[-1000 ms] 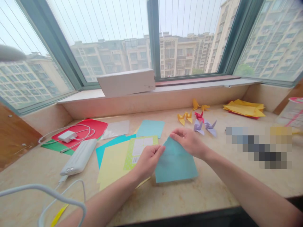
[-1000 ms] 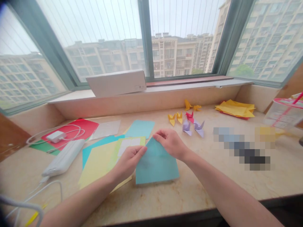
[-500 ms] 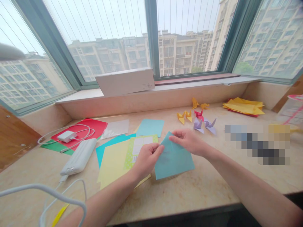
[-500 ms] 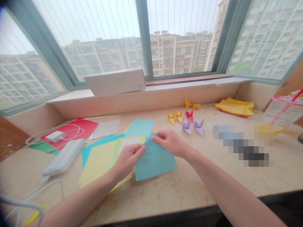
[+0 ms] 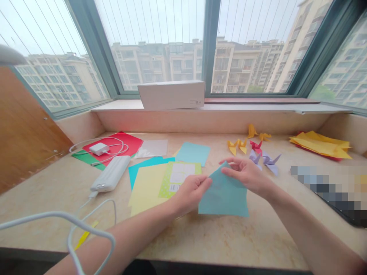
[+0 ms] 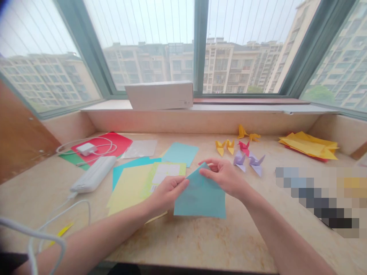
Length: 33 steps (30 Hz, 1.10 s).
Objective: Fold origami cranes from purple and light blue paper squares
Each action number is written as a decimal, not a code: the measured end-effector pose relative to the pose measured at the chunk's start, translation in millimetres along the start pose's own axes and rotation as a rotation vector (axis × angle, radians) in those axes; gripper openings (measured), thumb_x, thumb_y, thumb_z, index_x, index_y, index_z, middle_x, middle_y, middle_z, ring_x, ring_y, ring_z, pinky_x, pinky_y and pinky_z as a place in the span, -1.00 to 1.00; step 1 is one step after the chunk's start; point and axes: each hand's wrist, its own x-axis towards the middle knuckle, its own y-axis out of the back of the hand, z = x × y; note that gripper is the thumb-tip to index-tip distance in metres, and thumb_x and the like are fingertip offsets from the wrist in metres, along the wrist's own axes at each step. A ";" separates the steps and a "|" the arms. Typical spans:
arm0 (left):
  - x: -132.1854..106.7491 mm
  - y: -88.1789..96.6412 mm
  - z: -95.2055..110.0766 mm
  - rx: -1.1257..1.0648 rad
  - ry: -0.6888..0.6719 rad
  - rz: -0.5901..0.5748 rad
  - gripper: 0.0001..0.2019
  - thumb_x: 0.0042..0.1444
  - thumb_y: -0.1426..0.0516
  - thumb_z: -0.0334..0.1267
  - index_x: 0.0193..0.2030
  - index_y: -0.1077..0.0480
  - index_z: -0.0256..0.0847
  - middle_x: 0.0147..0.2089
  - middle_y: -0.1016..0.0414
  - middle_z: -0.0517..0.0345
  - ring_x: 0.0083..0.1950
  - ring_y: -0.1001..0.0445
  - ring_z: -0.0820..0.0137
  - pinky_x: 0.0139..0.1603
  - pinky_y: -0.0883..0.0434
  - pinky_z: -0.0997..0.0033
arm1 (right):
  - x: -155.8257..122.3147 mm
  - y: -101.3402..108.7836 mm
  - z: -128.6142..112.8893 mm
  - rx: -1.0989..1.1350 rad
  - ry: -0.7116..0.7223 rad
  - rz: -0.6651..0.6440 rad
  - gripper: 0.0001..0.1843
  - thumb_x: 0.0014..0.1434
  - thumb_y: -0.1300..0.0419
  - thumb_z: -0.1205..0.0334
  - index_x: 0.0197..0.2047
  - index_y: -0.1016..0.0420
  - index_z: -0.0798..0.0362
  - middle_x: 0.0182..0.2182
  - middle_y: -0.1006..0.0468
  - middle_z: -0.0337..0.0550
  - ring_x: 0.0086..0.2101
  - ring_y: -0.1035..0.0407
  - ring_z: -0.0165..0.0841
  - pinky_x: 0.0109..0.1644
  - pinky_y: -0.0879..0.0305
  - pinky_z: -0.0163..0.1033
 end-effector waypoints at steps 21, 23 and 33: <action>0.3 -0.9 10.3 -0.624 -0.143 -0.016 -0.50 0.09 -0.27 0.08 0.01 -0.48 -0.29 0.00 -0.53 -0.16 0.05 -0.50 0.14 0.08 -0.43 0.13 | 0.6 27.1 0.3 0.237 0.133 0.376 -0.72 0.03 -0.41 -0.01 -0.27 -0.54 -0.05 -0.48 -0.56 -0.26 -0.53 -0.36 -0.42 -0.43 -0.31 -0.31; 0.1 -4.4 8.0 -0.515 -0.045 -0.019 -0.52 0.02 -0.34 -0.01 -0.02 -0.50 -0.32 -0.05 -0.54 -0.16 -0.04 -0.53 0.20 0.02 -0.46 0.17 | 0.2 13.3 4.3 0.234 0.123 0.362 -0.68 0.03 -0.41 -0.02 -0.23 -0.50 -0.04 -0.49 -0.56 -0.26 -0.52 -0.38 -0.40 -0.42 -0.31 -0.29; 1.9 -7.3 -1.4 -0.507 0.003 0.258 -0.59 0.13 -0.23 0.03 -0.10 -0.42 -0.32 -0.24 -0.48 0.05 -0.41 -0.47 0.45 -0.36 -0.47 0.40 | -9.9 -24.7 11.4 -0.041 0.051 0.123 -0.70 0.19 -0.28 -0.04 -0.21 -0.46 0.02 -0.42 -0.57 -0.21 -0.37 -0.39 -0.34 -0.23 -0.28 -0.23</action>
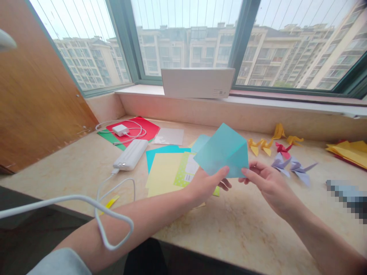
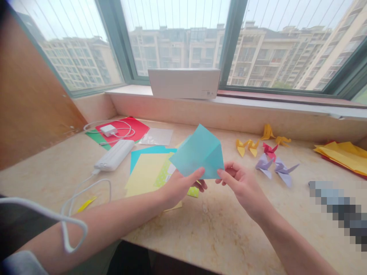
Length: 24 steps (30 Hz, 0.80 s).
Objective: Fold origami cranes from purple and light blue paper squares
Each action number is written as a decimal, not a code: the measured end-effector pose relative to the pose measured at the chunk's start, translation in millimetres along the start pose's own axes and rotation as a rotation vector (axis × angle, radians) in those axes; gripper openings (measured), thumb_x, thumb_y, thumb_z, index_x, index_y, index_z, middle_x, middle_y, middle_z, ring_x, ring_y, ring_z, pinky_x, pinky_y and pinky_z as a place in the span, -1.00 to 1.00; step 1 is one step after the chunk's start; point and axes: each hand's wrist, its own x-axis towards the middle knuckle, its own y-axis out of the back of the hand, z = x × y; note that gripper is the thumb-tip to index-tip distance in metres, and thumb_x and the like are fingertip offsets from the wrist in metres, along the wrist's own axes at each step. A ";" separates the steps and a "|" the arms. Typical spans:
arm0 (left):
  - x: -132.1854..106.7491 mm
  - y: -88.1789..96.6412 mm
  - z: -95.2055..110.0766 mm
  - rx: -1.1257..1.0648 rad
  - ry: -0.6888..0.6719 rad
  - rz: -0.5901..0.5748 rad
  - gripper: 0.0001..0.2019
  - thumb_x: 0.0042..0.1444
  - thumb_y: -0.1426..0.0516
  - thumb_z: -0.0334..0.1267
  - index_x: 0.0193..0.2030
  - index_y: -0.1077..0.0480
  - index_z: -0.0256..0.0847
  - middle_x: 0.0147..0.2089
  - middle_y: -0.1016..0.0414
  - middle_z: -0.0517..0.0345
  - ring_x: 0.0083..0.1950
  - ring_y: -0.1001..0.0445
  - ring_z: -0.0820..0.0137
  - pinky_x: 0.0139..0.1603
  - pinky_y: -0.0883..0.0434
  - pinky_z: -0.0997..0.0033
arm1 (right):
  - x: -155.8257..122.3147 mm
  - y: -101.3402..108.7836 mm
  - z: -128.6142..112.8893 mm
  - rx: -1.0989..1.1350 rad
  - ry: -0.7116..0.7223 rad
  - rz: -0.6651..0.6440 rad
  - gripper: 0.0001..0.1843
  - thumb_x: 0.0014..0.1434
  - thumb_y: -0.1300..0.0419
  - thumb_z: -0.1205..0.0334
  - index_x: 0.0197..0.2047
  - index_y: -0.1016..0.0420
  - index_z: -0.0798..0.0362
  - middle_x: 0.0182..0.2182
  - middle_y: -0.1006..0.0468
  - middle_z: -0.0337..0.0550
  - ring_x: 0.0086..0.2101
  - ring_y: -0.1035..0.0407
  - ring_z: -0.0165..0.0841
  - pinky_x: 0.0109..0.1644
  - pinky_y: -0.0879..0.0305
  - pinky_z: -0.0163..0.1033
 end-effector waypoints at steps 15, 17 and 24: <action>9.3 7.2 -10.9 0.122 -0.033 -0.079 -0.64 0.06 -0.28 -0.03 -0.28 -0.43 -0.36 -0.44 -0.49 0.10 -0.46 -0.44 0.48 -0.40 -0.41 0.47 | -11.5 7.3 -3.9 -0.183 -0.175 -0.320 -0.63 0.16 -0.28 -0.10 -0.12 -0.58 0.01 -0.23 -0.66 -0.06 -0.20 -0.50 -0.15 -0.11 -0.36 -0.14; 10.9 10.0 -12.3 0.156 -0.031 -0.085 -0.67 0.04 -0.29 -0.07 -0.28 -0.40 -0.35 -0.48 -0.45 0.14 -0.50 -0.41 0.50 -0.45 -0.39 0.50 | -14.7 10.4 -0.7 -0.230 -0.186 -0.303 -0.62 0.18 -0.24 -0.13 -0.19 -0.58 0.02 -0.26 -0.65 -0.05 -0.23 -0.49 -0.16 -0.10 -0.38 -0.11; -0.8 3.3 -16.3 0.345 0.006 -0.178 -0.22 -0.03 -0.35 -0.05 0.25 -0.12 -0.29 -0.21 -0.51 -0.01 -0.37 -0.53 0.32 -0.38 -0.50 0.32 | -23.3 46.0 12.9 -0.151 -0.173 -0.109 -0.68 0.14 -0.31 -0.03 -0.13 -0.56 -0.02 -0.19 -0.65 -0.05 -0.22 -0.53 -0.06 -0.16 -0.51 -0.03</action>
